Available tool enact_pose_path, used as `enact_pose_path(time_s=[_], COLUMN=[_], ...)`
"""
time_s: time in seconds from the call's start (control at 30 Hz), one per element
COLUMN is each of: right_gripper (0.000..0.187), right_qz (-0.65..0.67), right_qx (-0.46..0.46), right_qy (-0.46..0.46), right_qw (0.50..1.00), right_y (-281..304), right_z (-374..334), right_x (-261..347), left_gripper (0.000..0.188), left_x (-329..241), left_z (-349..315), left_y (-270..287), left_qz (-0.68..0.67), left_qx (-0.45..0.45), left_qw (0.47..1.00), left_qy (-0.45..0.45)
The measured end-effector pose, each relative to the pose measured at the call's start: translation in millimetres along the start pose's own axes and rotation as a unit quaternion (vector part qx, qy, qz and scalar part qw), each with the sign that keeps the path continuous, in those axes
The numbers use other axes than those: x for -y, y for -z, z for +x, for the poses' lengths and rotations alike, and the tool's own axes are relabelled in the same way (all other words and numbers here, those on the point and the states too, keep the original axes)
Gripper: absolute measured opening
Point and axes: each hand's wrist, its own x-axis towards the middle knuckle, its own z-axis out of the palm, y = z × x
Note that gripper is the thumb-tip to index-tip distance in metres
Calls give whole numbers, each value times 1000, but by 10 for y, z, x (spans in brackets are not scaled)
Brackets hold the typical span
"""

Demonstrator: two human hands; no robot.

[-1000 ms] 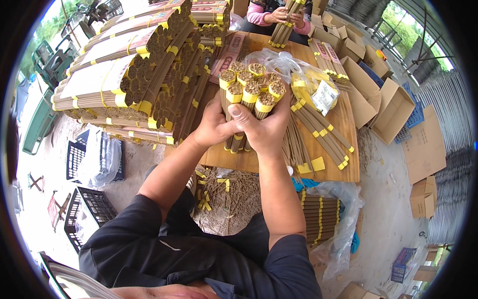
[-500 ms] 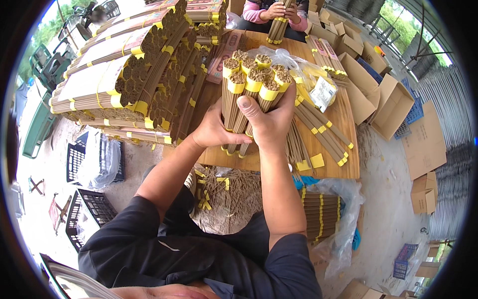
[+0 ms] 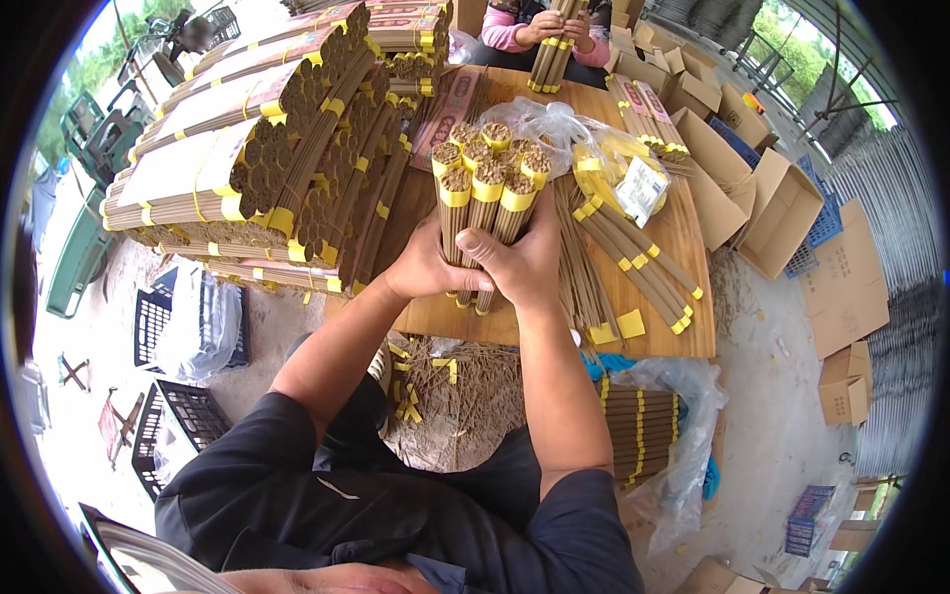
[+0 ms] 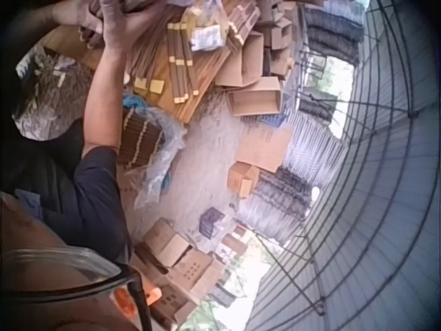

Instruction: The person gathers bundles of incense sticks, aligns them, and secures them with yellow tape. They then place a printed paper label around the bundle and stack the finished product on a pile.

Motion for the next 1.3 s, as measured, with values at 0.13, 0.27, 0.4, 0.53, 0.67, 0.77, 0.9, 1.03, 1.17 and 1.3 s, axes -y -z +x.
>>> enact_pose_path(time_s=[0.13,0.27,0.4,0.53,0.67,0.77,0.9,1.03,1.17,1.3], right_gripper=[81,82,85,82,78,73,62,49,44,38], right_qz=[-37,-56,-72,-106,-198,-306,-307,-250,-121,-50], right_qx=[7,5,12,14,-4,-17,-44,-80,-80,-75], right_qy=[30,26,41,77,143,196,191,186,147,105], right_qw=[999,998,996,991,970,932,931,947,979,990], right_y=[-31,-24,22,77,161,169,166,125,86,54], right_z=[33,18,-4,-4,46,85,43,6,-18,14], right_x=[79,36,37,96,4,72,117,122,124,180], left_gripper=[111,110,114,120,113,104,102,101,101,101], left_x=[-179,-103,-211,-344,-375,-322,-292,-270,-225,-308], left_z=[18,18,79,160,175,178,175,182,174,165], left_y=[-15,-21,-34,-59,-92,-59,-69,-83,-68,-85], left_qz=[36,-1,-37,-65,-68,-55,-70,-71,-76,-76], left_qx=[-13,-13,-21,-14,-17,-30,-45,-50,-31,-47], left_qw=[999,1000,999,997,997,997,996,995,995,996], left_qy=[1,17,-11,-27,-35,-39,-33,-43,-52,-2])
